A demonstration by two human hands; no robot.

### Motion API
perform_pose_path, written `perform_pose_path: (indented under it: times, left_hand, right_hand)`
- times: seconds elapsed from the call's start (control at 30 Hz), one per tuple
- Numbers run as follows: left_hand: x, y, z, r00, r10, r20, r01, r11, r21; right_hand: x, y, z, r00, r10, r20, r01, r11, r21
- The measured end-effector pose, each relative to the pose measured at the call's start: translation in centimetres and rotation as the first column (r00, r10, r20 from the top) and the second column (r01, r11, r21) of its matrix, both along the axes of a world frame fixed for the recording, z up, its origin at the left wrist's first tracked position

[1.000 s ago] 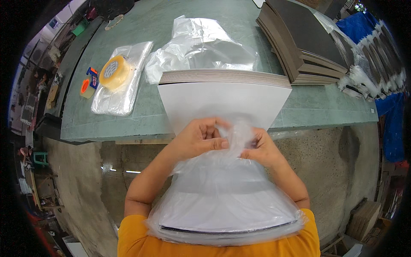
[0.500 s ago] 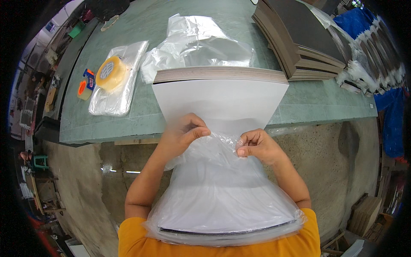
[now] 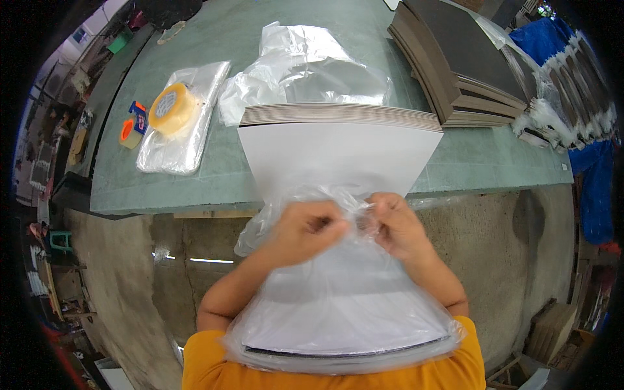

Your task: The person places transparent plastic bags over booklets, sliding each booklet into a bag one at a time and smoothing the plastic.

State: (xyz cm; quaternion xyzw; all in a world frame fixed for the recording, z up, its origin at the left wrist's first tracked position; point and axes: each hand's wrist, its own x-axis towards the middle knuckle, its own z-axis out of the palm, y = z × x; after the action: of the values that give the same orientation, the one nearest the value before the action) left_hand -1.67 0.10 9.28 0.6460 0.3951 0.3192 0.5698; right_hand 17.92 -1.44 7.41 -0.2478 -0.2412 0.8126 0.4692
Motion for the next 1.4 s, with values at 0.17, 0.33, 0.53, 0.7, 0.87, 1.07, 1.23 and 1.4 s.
perform_pose_path:
  times: [0.17, 0.33, 0.53, 0.7, 0.87, 1.07, 1.23, 1.4]
  left_hand:
    - [-10.3, 4.2, 1.1, 0.695, 0.71, -0.114, -0.609, 0.665, 0.433]
    - [-2.3, -0.3, 3.8, 0.954, 0.299, -0.018, -0.226, 0.756, 0.614]
    - [1.3, -1.9, 3.7, 0.982, -0.175, -0.076, 0.178, 0.984, 0.032]
    - [0.1, -0.1, 3.0, 0.979, -0.168, 0.112, 0.183, 0.974, -0.135]
    - [-0.7, 1.7, 4.3, 0.906, -0.183, 0.383, 0.313, 0.897, -0.312]
    - [-3.7, 2.7, 2.0, 0.906, -0.306, 0.292, 0.38, 0.891, -0.246]
    - [-4.7, 1.1, 5.6, 0.791, -0.55, 0.268, 0.608, 0.752, -0.255]
    - [-4.9, -0.3, -0.4, 0.291, -0.269, -0.918, 0.799, 0.596, 0.079]
  right_hand:
    - [3.4, -1.0, 0.6, 0.989, -0.076, 0.124, 0.066, 0.994, 0.082]
    - [0.7, -1.5, 2.4, 0.895, -0.106, 0.434, -0.105, 0.895, 0.434]
    - [0.1, -0.3, 7.0, 0.763, -0.544, 0.35, 0.221, 0.727, 0.65]
    - [2.6, 0.5, -1.1, 0.902, 0.039, 0.429, -0.041, 0.999, -0.006]
    - [-0.4, -1.1, 0.9, 0.686, 0.357, 0.633, -0.718, 0.469, 0.514]
    - [3.5, 0.9, 1.7, 0.779, 0.419, 0.467, -0.618, 0.64, 0.457]
    - [3.4, 0.0, 1.4, 0.111, 0.096, 0.989, -0.96, 0.269, 0.082]
    - [4.9, -1.6, -0.1, -0.433, -0.502, 0.749, -0.897, 0.321, -0.303]
